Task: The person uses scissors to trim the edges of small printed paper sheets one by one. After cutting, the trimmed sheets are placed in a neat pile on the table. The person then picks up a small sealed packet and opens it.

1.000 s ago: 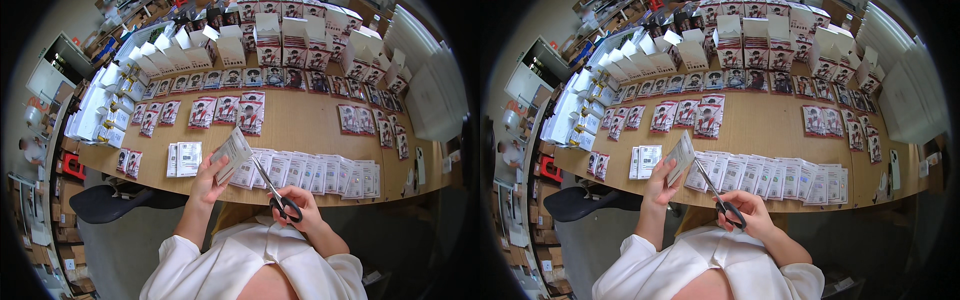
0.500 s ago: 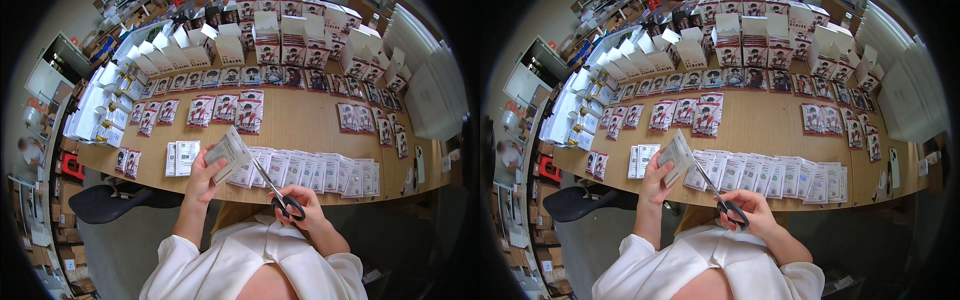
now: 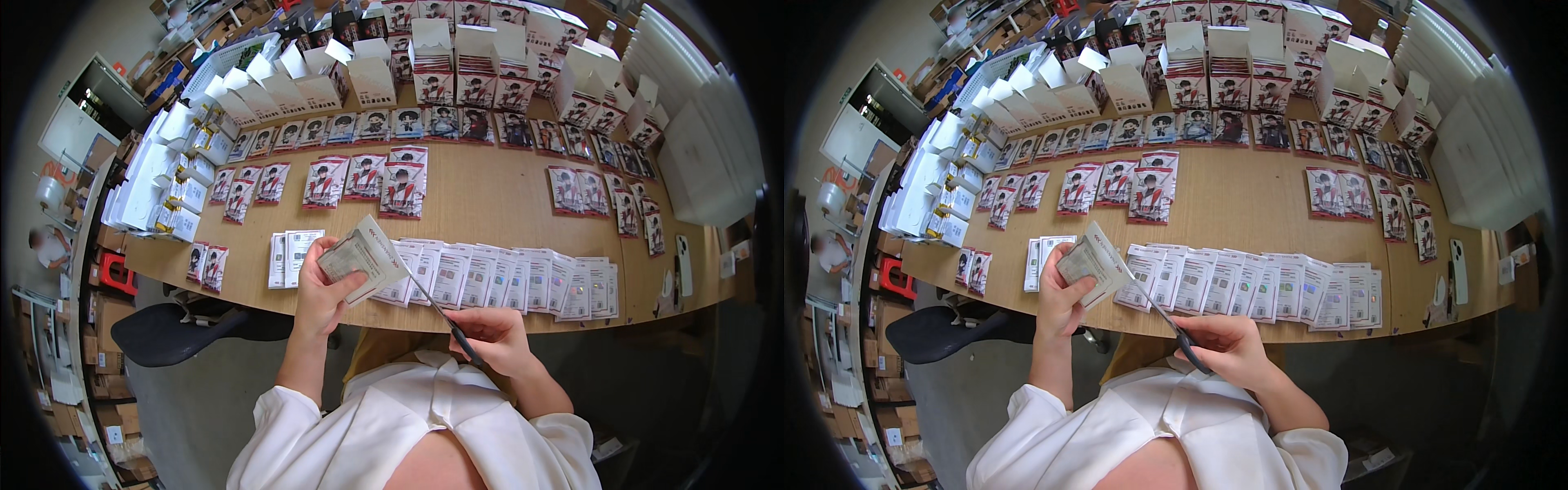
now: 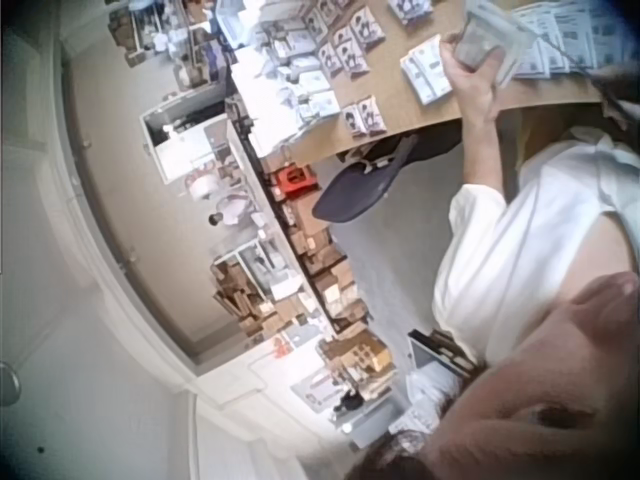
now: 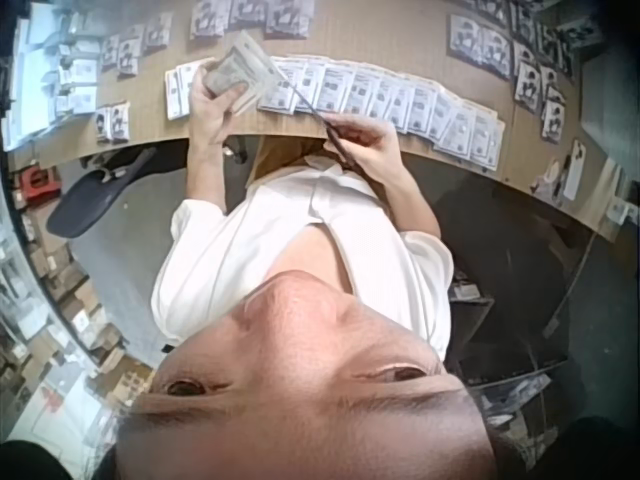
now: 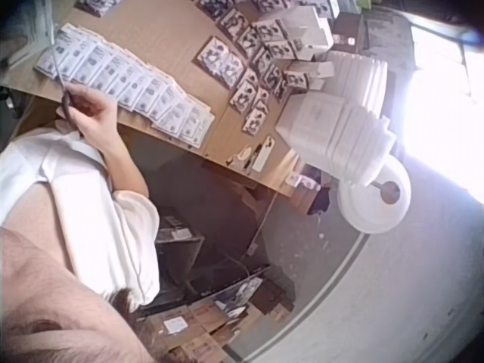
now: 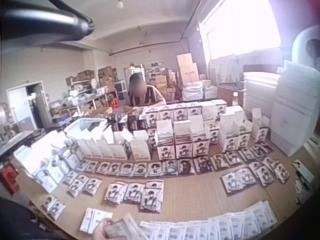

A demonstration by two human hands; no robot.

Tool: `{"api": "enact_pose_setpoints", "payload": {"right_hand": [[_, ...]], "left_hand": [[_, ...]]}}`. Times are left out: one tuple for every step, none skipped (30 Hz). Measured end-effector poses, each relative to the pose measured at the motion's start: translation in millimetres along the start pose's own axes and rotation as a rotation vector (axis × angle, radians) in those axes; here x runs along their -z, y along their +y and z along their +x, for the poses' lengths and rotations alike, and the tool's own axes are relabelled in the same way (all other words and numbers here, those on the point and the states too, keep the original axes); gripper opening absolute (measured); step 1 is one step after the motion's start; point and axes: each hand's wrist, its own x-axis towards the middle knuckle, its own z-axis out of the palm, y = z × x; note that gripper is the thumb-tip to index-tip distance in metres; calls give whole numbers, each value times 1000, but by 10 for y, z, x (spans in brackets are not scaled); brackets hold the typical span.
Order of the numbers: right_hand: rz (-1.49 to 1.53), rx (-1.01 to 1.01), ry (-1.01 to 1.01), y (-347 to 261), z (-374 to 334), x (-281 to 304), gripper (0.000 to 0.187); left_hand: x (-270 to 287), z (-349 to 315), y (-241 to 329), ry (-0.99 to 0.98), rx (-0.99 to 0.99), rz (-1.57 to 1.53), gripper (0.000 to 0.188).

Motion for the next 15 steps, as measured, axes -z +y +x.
{"api": "enact_pose_setpoints", "payload": {"right_hand": [[-8,10,-1,1,-4,-3,35],[-16,20,-2,5,-8,-8,35],[-24,30,-3,9,-11,-10,35],[-11,25,3,20,-17,-3,35],[2,20,9,35,-25,12,35],[15,15,15,43,-28,19,35],[15,-2,35,33,-25,14,35],[15,-19,54,14,-21,5,35],[14,-36,71,-2,-19,-2,34],[16,-31,58,2,-22,3,34],[17,-26,45,15,-28,14,34],[19,-18,36,21,-35,24,33],[26,-13,35,21,-39,21,33],[32,-8,33,21,-42,15,33],[39,-4,32,24,-45,13,33]], "left_hand": [[-10,-3,9,-6,-24,7,59],[-47,-7,34,-9,-120,75,63],[-146,-1,105,-13,-216,142,67],[-201,2,144,-17,-311,210,71],[-176,2,161,-53,-380,468,75],[-126,1,191,-90,-445,726,79],[-107,1,213,-126,-507,985,83],[-136,20,244,-183,-541,1102,84],[-163,12,229,-164,-550,1113,84],[-199,6,203,-144,-558,1125,84],[-218,1,187,-125,-567,1136,84],[-225,19,180,-118,-567,1158,83],[-232,21,189,-129,-564,1188,82],[-237,20,204,-140,-562,1218,82],[-233,18,210,-150,-559,1248,81]]}}
